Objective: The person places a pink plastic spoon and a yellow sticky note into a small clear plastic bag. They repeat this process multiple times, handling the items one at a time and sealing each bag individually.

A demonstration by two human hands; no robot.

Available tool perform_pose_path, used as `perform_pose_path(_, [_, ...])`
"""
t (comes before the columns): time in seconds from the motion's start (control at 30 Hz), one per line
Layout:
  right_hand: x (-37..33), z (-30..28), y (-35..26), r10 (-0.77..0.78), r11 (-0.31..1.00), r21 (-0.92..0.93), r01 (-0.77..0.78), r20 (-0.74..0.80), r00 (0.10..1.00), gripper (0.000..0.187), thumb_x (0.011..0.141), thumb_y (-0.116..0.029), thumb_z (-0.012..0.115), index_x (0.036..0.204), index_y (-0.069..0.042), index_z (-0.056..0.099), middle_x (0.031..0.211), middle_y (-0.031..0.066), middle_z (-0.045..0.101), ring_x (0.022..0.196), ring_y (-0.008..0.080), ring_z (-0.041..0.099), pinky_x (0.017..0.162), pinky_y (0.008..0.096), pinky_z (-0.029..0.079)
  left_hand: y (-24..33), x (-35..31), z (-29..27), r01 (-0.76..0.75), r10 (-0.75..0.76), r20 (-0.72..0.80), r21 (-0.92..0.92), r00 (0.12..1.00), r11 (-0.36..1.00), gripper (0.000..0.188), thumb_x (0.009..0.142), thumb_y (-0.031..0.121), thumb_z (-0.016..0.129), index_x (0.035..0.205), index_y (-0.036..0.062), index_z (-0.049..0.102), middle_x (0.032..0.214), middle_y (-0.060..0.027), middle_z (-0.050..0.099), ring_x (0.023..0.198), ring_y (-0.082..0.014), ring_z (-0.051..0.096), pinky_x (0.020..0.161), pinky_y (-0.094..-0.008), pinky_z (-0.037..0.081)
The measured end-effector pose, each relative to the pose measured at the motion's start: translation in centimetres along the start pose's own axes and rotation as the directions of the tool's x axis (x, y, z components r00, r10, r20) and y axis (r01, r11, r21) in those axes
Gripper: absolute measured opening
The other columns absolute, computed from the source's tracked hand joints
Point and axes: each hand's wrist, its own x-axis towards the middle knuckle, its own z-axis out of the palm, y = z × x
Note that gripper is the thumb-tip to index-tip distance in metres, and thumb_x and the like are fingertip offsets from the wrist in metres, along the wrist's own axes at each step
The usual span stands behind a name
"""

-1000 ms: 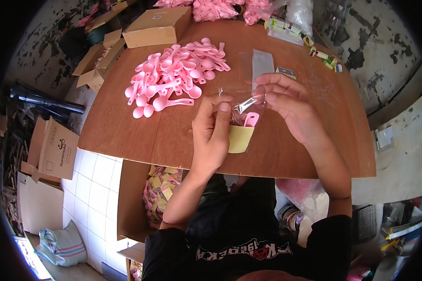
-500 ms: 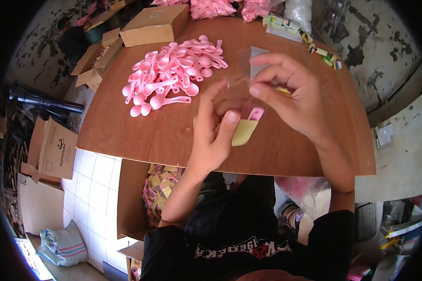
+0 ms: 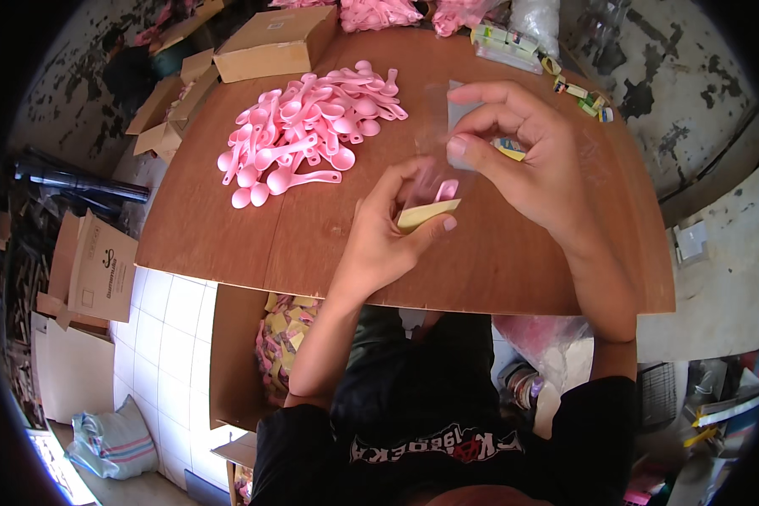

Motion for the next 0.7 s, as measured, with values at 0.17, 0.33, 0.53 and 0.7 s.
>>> perform_pose_path(0.17, [-1.9,0.4,1.2,0.178,0.932,0.326,-0.156,-0.038,0.983,0.030,0.092,-0.011,0.068,0.117,0.003,0.062,0.094,0.0054,0.068,0.082,0.0080,0.064,0.074,0.0224,0.052,0.5,-0.8,-0.1,0.168,-0.171,-0.009,-0.122,0.985,0.978,0.063,0.081,-0.004,0.076,0.135,0.0003,0.045,0.099,-0.0091,0.068,0.090,-0.0104,0.064,0.075,-0.0261,0.054])
perform_pose_path(0.33, [-4.3,1.7,3.7,0.334,0.874,0.308,-0.377,0.183,0.925,0.027,0.092,-0.012,0.068,0.112,0.005,0.065,0.100,0.0077,0.070,0.088,0.0095,0.066,0.080,0.0238,0.053,0.1,-0.9,-0.1,0.159,-0.165,-0.015,-0.198,0.986,0.967,0.064,0.082,-0.003,0.075,0.137,-0.0005,0.043,0.108,-0.0113,0.066,0.094,-0.0114,0.064,0.074,-0.0255,0.054])
perform_pose_path(0.53, [-4.4,2.3,4.9,0.369,0.850,0.342,-0.401,0.155,0.916,0.025,0.093,-0.015,0.067,0.108,0.005,0.067,0.100,0.0078,0.071,0.091,0.0099,0.066,0.077,0.0233,0.053,0.3,-1.3,-0.4,0.116,-0.121,-0.005,-0.251,0.993,0.961,0.064,0.085,-0.001,0.073,0.139,0.0001,0.038,0.107,-0.0124,0.066,0.097,-0.0139,0.064,0.081,-0.0280,0.054])
perform_pose_path(0.7, [-5.1,2.4,5.2,0.495,0.755,0.377,-0.536,0.208,0.843,0.022,0.092,-0.014,0.067,0.106,0.003,0.067,0.097,0.0069,0.070,0.090,0.0113,0.066,0.077,0.0248,0.052,-1.0,-1.3,-2.1,0.089,-0.124,-0.100,-0.296,0.987,0.951,0.035,0.093,0.005,0.066,0.124,-0.0039,0.053,0.105,-0.0116,0.067,0.098,-0.0146,0.065,0.083,-0.0274,0.053])
